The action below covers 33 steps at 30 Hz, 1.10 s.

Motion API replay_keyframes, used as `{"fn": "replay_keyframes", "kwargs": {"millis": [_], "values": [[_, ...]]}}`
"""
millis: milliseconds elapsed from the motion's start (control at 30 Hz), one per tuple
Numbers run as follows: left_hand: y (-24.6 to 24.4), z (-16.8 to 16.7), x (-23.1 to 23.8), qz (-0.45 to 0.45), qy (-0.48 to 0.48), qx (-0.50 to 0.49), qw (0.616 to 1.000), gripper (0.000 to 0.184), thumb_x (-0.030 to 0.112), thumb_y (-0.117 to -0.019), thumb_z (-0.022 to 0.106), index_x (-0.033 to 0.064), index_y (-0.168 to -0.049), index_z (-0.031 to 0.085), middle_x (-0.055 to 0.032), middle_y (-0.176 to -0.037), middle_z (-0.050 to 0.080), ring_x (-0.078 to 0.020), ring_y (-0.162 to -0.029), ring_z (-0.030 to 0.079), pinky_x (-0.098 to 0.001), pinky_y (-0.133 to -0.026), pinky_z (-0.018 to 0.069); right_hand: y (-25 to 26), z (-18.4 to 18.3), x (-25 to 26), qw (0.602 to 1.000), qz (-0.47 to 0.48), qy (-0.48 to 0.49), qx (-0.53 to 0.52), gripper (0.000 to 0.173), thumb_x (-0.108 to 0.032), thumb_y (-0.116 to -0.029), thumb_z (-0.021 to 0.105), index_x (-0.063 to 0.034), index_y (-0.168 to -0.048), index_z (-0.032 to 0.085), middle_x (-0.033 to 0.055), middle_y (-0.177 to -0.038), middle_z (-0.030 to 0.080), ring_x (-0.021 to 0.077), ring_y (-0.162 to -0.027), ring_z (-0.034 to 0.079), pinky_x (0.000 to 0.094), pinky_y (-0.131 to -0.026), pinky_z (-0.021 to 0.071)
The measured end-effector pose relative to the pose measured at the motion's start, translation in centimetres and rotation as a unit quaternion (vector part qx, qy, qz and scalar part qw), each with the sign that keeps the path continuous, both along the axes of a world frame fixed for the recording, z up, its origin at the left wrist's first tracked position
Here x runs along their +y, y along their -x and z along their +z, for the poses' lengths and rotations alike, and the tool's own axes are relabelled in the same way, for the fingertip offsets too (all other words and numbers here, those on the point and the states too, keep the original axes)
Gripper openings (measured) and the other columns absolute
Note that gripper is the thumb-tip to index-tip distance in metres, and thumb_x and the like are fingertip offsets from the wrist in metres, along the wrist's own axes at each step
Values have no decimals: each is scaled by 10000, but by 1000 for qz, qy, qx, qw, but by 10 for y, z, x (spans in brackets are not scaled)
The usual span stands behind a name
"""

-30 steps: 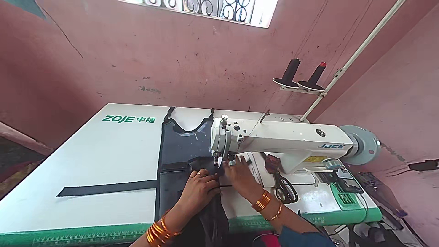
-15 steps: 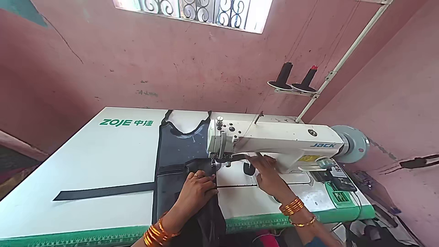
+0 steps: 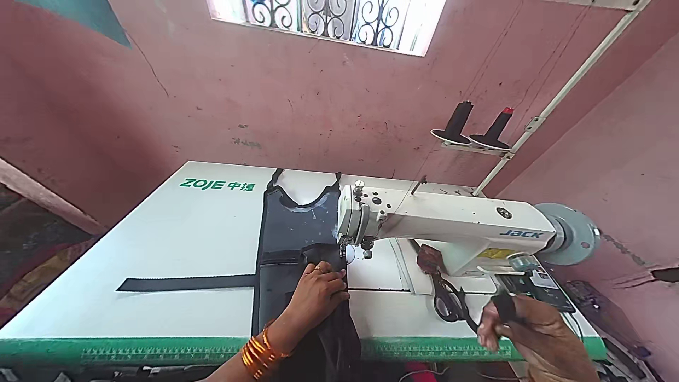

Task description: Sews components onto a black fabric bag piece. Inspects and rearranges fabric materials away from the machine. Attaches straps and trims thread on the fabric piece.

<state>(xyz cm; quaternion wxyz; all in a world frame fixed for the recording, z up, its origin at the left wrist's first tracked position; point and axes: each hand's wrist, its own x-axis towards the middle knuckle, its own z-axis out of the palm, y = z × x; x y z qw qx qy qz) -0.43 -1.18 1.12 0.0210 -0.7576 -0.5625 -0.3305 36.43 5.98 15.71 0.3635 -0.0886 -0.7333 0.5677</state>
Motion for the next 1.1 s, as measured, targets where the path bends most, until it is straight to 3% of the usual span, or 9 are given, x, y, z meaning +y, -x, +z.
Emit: {"fn": "replay_keyframes", "kwargs": {"millis": [67,167,267,367,533,700,933,1033,1100], "values": [[1,-2,-1,-3,9,6,1000,264,414,-955,640,208,-916,801,57,-1137,774,-212,-1114,684,-464,-825,509,15,-5,4,989,-6,51,-137,185,-254,-988,658,-229,-1135,767,3,-897,776,96,-712,731,254,-642,625],[1,-2,-2,-3,15,9,1000,270,417,-956,642,206,-931,808,54,-1135,776,-213,-1110,684,-465,-828,502,82,-19,28,926,32,97,-363,177,-105,-959,589,-91,-1055,737,-33,-862,747,27,-629,641,213,-591,547],[-1,0,-2,0,1,16,1000,255,412,-939,657,209,-914,809,54,-1062,784,-214,-1094,690,-459,-812,505,145,-45,60,893,37,134,-428,129,-123,-995,612,-33,-1044,691,-58,-697,631,-4,-520,493,182,-505,406],[-1,1,-3,3,1,21,1000,258,410,-937,659,203,-914,811,51,-1075,785,-209,-1091,694,-455,-816,506,186,-65,87,851,-32,75,-519,236,-220,-1015,648,-37,-866,663,-49,-614,489,18,-486,395,204,-479,322],[-1,3,-3,-4,-6,30,1000,257,392,-948,653,188,-908,805,33,-1114,781,-215,-1140,685,-465,-823,513,206,-67,92,805,-73,-57,-587,289,-251,-993,667,27,-913,678,132,-843,602,228,-785,543,446,-763,443],[3,6,2,-64,7,51,997,295,347,-993,615,107,-905,762,-56,-1148,767,-255,-1291,629,-484,-1025,503,207,-65,91,798,-51,-95,-594,318,-261,-997,657,40,-894,666,161,-874,610,267,-848,566,477,-801,445],[13,6,13,-92,15,20,995,274,361,-962,654,125,-890,772,-32,-1082,774,-223,-1193,679,-466,-985,526,214,-62,87,791,-73,-101,-599,346,-294,-986,668,49,-1040,667,228,-1071,652,339,-1047,611,518,-949,459],[22,5,27,-100,18,21,995,266,373,-957,659,142,-889,772,-18,-1057,761,-225,-1129,676,-457,-933,522,215,-57,71,762,-168,-177,-599,465,-330,-1003,620,39,-1285,637,243,-1341,621,359,-1311,559,510,-1106,413],[27,7,35,-85,23,37,995,260,398,-951,664,170,-903,779,-24,-1008,737,-244,-1096,661,-471,-972,500,204,-66,59,778,-251,-258,-516,467,-311,-973,647,46,-1273,661,249,-1344,630,386,-1341,536,523,-1151,371]]}}
